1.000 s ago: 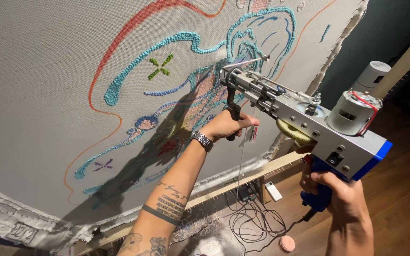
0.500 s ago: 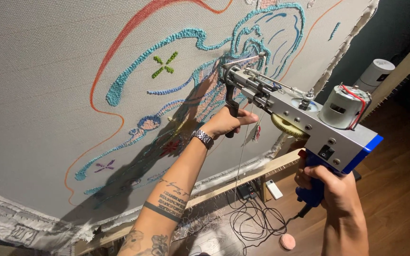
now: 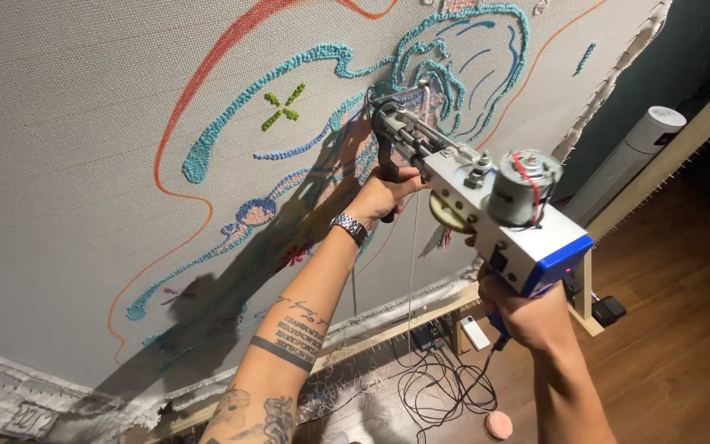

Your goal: The person uses an electric tufting gun to apply yarn to a canvas frame to create a rug.

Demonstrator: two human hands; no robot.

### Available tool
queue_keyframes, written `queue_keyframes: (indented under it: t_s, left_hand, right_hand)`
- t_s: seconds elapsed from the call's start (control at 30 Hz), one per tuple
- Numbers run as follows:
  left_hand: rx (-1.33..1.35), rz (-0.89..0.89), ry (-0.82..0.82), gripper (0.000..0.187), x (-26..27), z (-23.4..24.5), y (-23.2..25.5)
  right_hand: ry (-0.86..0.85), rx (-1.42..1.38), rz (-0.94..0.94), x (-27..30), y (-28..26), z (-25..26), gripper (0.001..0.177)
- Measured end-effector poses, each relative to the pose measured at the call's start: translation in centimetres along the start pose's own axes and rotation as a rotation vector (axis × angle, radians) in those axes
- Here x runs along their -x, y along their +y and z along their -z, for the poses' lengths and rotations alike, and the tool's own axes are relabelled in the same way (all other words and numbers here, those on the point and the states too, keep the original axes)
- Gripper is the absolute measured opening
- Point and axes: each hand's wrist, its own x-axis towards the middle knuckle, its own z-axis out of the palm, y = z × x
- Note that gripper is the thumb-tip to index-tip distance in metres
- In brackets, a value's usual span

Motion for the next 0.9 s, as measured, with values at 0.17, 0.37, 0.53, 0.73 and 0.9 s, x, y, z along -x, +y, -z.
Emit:
queue_keyframes:
  t_s: [0.17,0.37,0.53,0.73,0.9]
  left_hand:
    - [-0.107,0.041,0.027,0.055,0.9,2.0,1.9]
    - [-0.291,0.097,0.021,0.059,1.3,3.0,2.9]
    - [-0.269,-0.204,-0.025,0.060,0.2,3.7,1.7]
    - [-0.254,-0.144,0.095,0.049,1.0,2.7,4.4]
    - [-0.157,-0.230,0.034,0.045,-0.3,2.8,2.7]
  right_hand:
    - [0.106,0.011,-0.026,-0.1,5.2,-1.3,0.016]
    - [0.086,-0.249,-0.026,0.0,4.3,-3.1,0.022]
    - [0.061,-0.290,-0.017,-0.4,4.0,-3.3,0.026]
    - [0.154,-0.310,-0.116,-0.9,3.6,-3.2,0.024]
    - [0.073,-0.241,-0.021,-1.1,2.6,-2.9,0.031]
